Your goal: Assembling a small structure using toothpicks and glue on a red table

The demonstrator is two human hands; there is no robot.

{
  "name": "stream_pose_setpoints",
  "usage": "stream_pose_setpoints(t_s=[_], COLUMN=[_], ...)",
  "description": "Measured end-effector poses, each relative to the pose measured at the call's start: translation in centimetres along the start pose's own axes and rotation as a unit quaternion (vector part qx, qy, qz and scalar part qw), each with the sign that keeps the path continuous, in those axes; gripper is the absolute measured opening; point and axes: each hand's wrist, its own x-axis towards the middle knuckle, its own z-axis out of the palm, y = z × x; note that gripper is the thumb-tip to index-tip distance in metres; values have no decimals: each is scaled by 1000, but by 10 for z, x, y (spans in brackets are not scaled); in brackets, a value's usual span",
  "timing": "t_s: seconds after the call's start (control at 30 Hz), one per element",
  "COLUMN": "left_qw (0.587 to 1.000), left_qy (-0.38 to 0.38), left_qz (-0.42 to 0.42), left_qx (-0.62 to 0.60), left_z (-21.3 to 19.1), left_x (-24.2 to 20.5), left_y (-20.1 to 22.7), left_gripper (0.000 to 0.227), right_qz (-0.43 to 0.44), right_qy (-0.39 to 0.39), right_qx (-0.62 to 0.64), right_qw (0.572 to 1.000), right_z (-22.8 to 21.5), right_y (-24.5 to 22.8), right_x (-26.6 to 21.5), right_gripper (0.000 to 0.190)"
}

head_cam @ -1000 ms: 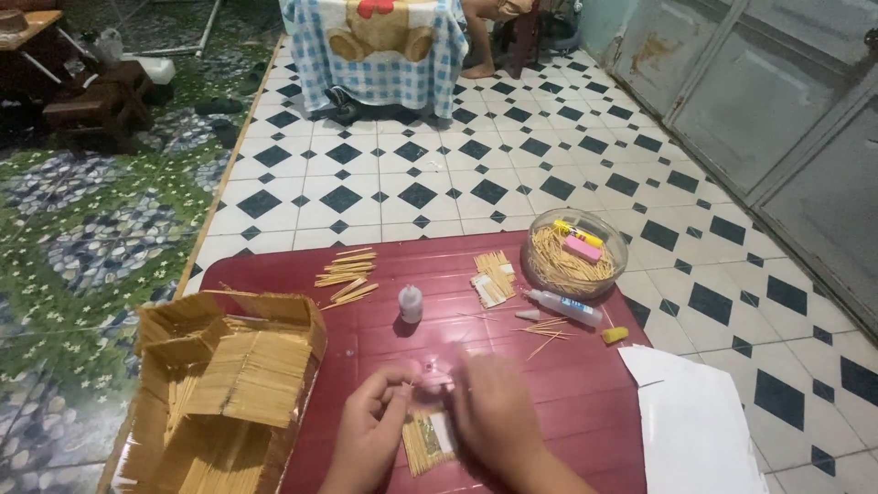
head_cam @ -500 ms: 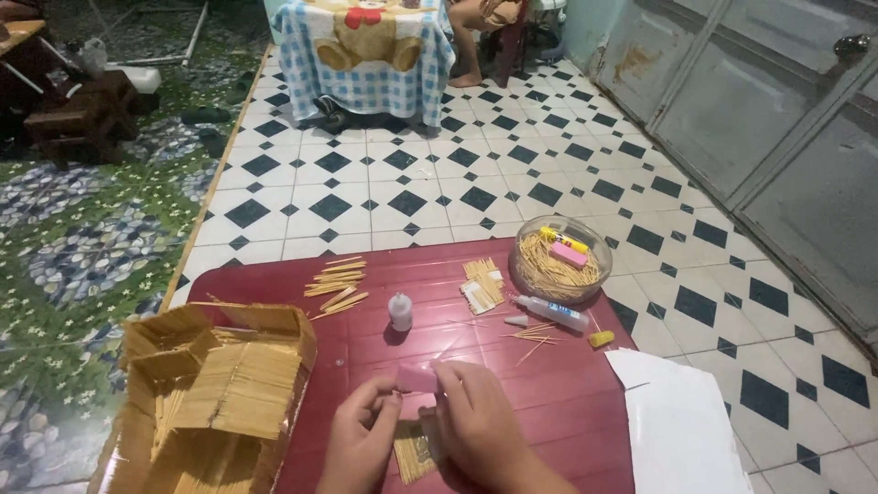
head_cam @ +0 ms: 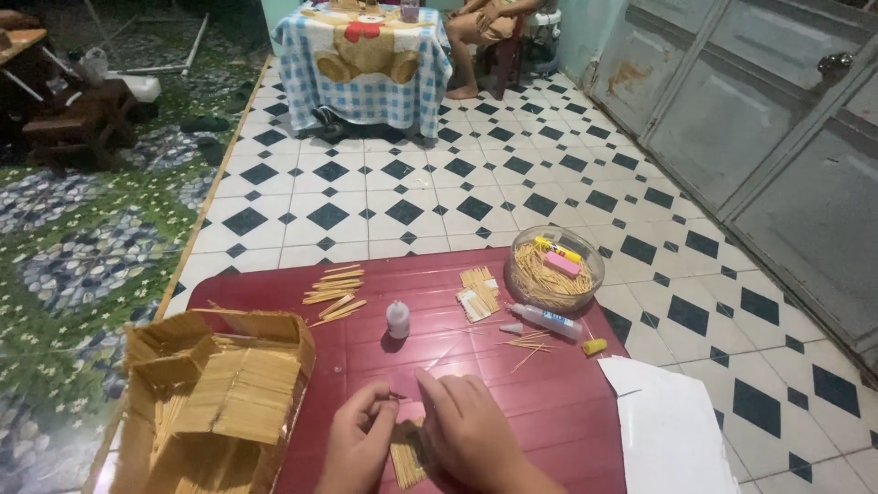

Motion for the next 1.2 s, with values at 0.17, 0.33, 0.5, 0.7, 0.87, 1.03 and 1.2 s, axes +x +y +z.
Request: stream_pose_setpoints(t_s=[0.17, 0.33, 0.5, 0.7, 0.87, 1.03, 1.2], left_qw=[999, 1000, 997, 991, 996, 994, 995], left_qy=[23, 18, -3, 1, -12, -9, 8], left_qz=[-7, -12, -24, -130, -87, -86, -75], left_qx=[-29, -7, -73, -40, -15, -66, -71], left_z=[1, 6, 6, 12, 8, 10, 7], left_x=[-3, -6, -3, -5, -4, -9, -11], left_y=[16, 19, 10, 32, 30, 36, 34], left_gripper=[13, 15, 18, 19, 26, 16, 16], right_qz=[19, 11, 30, 23, -20, -19, -30], right_qy=[-11, 16, 0, -17, 16, 24, -3], right_qx=[24, 27, 43, -53, -68, -87, -93], right_qw=[999, 999, 999, 998, 997, 996, 995], right_z=[-5, -6, -6, 20, 2, 13, -11], right_y=[0, -7, -8, 14, 4, 9, -16], right_x=[1, 4, 4, -15, -2, -13, 14], right_gripper=[49, 42, 43, 45, 49, 42, 46])
